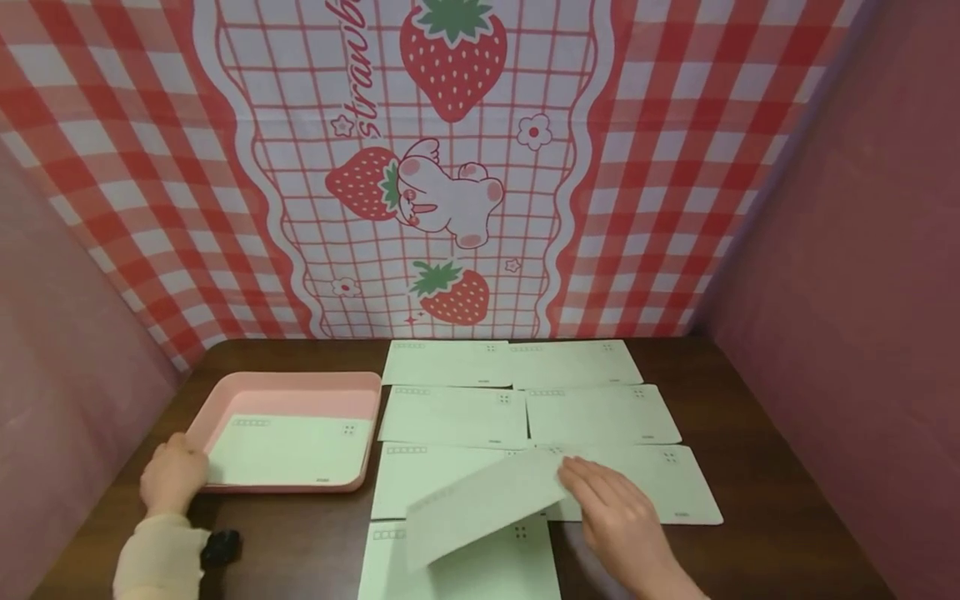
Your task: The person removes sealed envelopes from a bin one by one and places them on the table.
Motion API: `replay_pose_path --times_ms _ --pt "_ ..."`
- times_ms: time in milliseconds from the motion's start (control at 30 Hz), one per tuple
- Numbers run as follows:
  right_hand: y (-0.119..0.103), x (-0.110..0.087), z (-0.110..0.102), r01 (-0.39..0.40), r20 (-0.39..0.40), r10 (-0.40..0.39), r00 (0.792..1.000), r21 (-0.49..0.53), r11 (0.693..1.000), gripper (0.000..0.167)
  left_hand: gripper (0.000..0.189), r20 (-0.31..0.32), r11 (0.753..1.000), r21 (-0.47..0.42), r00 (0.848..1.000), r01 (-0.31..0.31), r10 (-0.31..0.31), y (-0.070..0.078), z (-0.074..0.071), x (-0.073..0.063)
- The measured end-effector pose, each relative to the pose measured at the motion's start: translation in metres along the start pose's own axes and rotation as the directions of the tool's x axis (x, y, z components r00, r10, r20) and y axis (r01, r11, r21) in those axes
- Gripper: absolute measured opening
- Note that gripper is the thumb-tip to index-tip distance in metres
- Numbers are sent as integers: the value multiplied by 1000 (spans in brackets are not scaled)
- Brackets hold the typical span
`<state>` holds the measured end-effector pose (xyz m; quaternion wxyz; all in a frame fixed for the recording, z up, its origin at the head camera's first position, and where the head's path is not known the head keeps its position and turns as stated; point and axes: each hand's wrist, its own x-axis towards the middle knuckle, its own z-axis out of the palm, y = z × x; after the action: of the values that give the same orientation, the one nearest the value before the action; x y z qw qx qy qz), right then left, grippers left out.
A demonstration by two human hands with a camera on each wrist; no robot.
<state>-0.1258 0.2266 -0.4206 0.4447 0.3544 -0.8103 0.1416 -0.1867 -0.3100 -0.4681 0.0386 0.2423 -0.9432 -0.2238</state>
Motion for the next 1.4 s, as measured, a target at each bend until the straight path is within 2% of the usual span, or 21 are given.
replay_pose_path --times_ms 167,367,567,700,900,1033,1100,1167,1300,1400 --pt "27 -27 -27 36 -44 -37 998 -26 999 37 37 -7 1000 5 1000 11 -11 -1 -1 1" --pt "50 -59 -56 -20 -25 19 1000 -17 1000 38 38 -5 1000 -2 1000 8 -8 0 0 2" --pt "59 -92 -80 -90 84 96 992 -67 994 42 39 3 1000 -4 1000 9 -9 -1 0 2" --pt "64 -112 -94 -85 166 95 982 -66 994 46 39 7 1000 1 1000 5 -5 -1 0 2" --pt "73 -132 -103 -37 344 41 938 -20 999 55 39 19 1000 9 1000 9 -9 -1 1 3" --pt "77 -139 -107 -52 436 31 899 37 998 40 41 27 1000 6 999 30 -30 0 3 3" --pt "80 -142 -108 -46 474 7 881 70 996 47 41 29 999 -1 999 37 -37 1 4 3" --pt "83 -145 -108 -37 483 -25 875 119 992 60 41 30 999 -5 999 35 -35 1 4 4" --pt "86 -151 -105 -43 488 -33 872 144 989 55 41 29 1000 -4 999 25 -25 -1 3 5" --pt "87 -157 -103 -86 536 5 844 126 988 51 41 31 1000 -3 999 29 -29 -1 3 5"
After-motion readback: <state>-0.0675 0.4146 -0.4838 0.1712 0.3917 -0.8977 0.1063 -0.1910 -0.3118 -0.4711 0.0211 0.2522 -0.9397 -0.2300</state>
